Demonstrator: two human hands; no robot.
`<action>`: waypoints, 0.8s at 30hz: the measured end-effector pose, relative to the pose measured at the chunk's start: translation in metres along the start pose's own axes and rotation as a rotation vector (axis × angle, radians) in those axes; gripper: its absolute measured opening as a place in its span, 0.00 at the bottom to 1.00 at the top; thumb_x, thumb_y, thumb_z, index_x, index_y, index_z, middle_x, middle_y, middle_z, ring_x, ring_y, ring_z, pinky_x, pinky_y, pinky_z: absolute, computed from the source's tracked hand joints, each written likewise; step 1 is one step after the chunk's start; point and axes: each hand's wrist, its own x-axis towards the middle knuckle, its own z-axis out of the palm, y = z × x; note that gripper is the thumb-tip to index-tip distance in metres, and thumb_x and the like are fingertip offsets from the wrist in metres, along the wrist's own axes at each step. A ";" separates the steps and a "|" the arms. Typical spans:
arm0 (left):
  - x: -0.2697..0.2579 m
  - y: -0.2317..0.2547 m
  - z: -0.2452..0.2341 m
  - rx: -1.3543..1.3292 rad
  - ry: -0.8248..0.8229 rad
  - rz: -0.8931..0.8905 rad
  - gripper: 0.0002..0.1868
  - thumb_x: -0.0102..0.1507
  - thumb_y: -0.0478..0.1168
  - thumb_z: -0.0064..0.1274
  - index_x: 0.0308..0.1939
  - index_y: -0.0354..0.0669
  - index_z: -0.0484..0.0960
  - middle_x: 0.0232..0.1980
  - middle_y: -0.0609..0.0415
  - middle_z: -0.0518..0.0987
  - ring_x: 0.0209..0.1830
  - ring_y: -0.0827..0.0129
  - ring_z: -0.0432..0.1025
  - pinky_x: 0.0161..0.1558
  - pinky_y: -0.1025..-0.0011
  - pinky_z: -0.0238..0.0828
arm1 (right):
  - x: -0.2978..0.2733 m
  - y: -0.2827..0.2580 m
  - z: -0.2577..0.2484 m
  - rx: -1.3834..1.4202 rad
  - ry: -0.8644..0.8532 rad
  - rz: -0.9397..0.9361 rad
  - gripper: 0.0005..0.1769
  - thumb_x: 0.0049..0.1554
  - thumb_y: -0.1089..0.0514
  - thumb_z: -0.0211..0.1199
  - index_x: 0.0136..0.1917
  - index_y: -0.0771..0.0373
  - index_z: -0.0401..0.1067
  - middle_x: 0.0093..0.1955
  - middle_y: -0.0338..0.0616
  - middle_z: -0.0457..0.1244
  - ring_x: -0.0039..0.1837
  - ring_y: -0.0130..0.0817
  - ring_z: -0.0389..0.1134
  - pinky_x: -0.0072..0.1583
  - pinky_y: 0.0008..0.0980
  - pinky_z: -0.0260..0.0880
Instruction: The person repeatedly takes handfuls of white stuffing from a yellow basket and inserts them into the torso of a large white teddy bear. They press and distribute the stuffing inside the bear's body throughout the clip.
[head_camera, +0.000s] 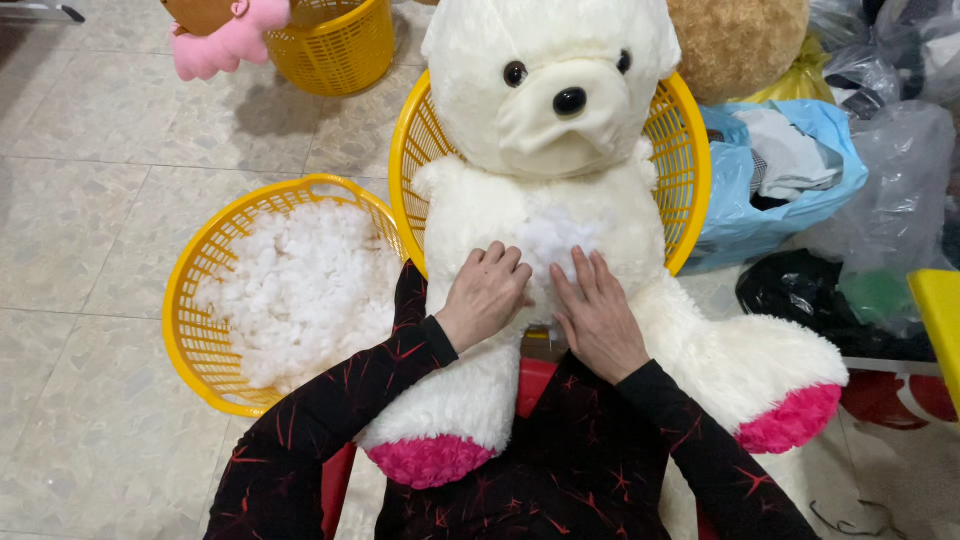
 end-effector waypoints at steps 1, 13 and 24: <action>-0.004 0.001 0.005 0.079 0.057 0.033 0.21 0.51 0.48 0.62 0.41 0.40 0.77 0.45 0.49 0.73 0.48 0.57 0.68 0.47 0.61 0.64 | 0.001 0.004 0.007 -0.026 -0.023 -0.032 0.39 0.52 0.57 0.62 0.74 0.66 0.58 0.77 0.65 0.49 0.77 0.65 0.49 0.71 0.51 0.55; -0.015 -0.025 0.055 0.091 0.248 0.303 0.03 0.59 0.39 0.50 0.32 0.45 0.76 0.37 0.56 0.73 0.46 0.64 0.68 0.51 0.66 0.65 | 0.035 0.092 0.126 0.182 -0.687 -0.134 0.13 0.59 0.61 0.51 0.55 0.67 0.71 0.54 0.55 0.68 0.60 0.49 0.69 0.62 0.43 0.67; -0.020 -0.022 0.041 -0.060 0.276 0.310 0.04 0.58 0.38 0.50 0.34 0.43 0.75 0.39 0.56 0.75 0.45 0.65 0.71 0.50 0.67 0.66 | 0.085 0.116 0.270 -0.198 -1.260 -0.284 0.18 0.60 0.56 0.50 0.55 0.65 0.76 0.57 0.57 0.69 0.58 0.51 0.71 0.59 0.47 0.70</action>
